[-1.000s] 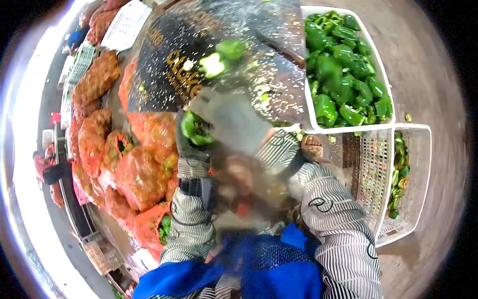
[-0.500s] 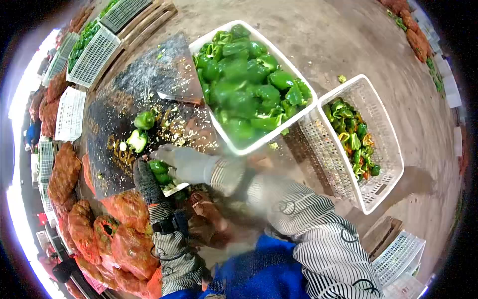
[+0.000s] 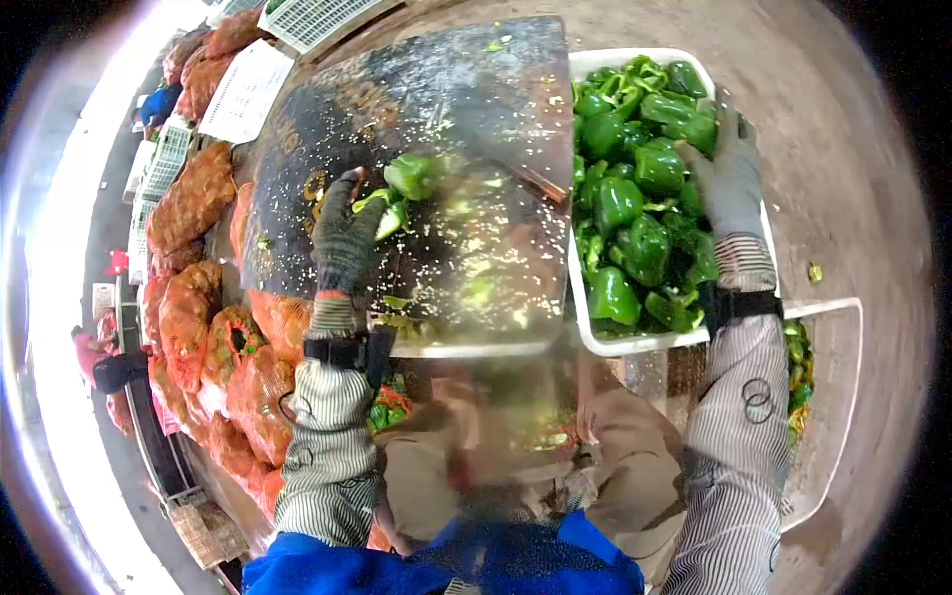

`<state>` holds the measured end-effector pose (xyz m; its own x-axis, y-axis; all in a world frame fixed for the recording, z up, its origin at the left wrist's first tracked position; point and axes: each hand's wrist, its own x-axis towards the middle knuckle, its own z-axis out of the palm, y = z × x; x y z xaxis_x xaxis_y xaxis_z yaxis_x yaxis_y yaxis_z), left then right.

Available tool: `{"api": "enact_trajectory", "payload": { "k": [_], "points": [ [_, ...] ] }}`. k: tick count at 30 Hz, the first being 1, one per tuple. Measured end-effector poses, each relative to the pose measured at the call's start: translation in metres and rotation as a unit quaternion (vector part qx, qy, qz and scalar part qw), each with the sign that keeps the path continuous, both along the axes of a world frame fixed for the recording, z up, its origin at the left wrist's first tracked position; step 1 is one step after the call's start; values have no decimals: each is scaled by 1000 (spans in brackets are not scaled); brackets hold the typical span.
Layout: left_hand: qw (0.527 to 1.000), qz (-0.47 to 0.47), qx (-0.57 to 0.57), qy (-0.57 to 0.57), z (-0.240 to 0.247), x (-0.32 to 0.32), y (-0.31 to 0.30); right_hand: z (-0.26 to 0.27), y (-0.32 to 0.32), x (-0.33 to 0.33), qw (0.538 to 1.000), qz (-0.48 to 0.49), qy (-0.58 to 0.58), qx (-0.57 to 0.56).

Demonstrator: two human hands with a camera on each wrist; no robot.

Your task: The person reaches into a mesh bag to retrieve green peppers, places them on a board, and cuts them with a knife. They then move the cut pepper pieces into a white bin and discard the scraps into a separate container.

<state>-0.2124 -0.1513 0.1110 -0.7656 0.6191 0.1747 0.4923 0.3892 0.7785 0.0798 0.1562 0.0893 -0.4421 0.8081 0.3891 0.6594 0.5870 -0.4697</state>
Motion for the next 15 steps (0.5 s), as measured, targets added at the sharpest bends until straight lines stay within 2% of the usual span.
{"api": "enact_trajectory", "payload": {
  "k": [1,2,4,5,6,7,8,10,12,14,15],
  "points": [
    [988,26,-105,109,-15,-32,-12,-16,17,1,994,-28,-86,-67],
    [988,28,-106,108,-30,-52,-17,-39,31,1,974,-56,-173,-132],
    [970,35,-215,107,-57,-80,-22,-107,57,13,957,-7,-283,-60],
    [962,16,-260,76,-69,-94,-20,-84,42,6,954,-10,-280,-108],
    [951,-3,-305,43,-82,-105,-21,-64,33,-1,953,-10,-282,-109],
    [973,-20,-226,41,-94,-111,-25,-44,24,-3,938,7,-324,-121],
    [973,-24,-225,41,-87,-104,-24,-30,17,-4,922,20,-364,-132],
    [964,12,-242,-106,-71,-87,-27,-6,-11,-13,956,44,-268,-106],
    [955,-7,-258,-145,-85,-80,-41,-1,-38,-20,971,161,-152,-87],
    [945,23,-70,-319,-78,-38,-51,55,-100,-39,936,265,-43,-229],
    [958,-74,56,-270,-101,-30,-63,61,-124,-46,915,328,-3,-237]
  ]
}}
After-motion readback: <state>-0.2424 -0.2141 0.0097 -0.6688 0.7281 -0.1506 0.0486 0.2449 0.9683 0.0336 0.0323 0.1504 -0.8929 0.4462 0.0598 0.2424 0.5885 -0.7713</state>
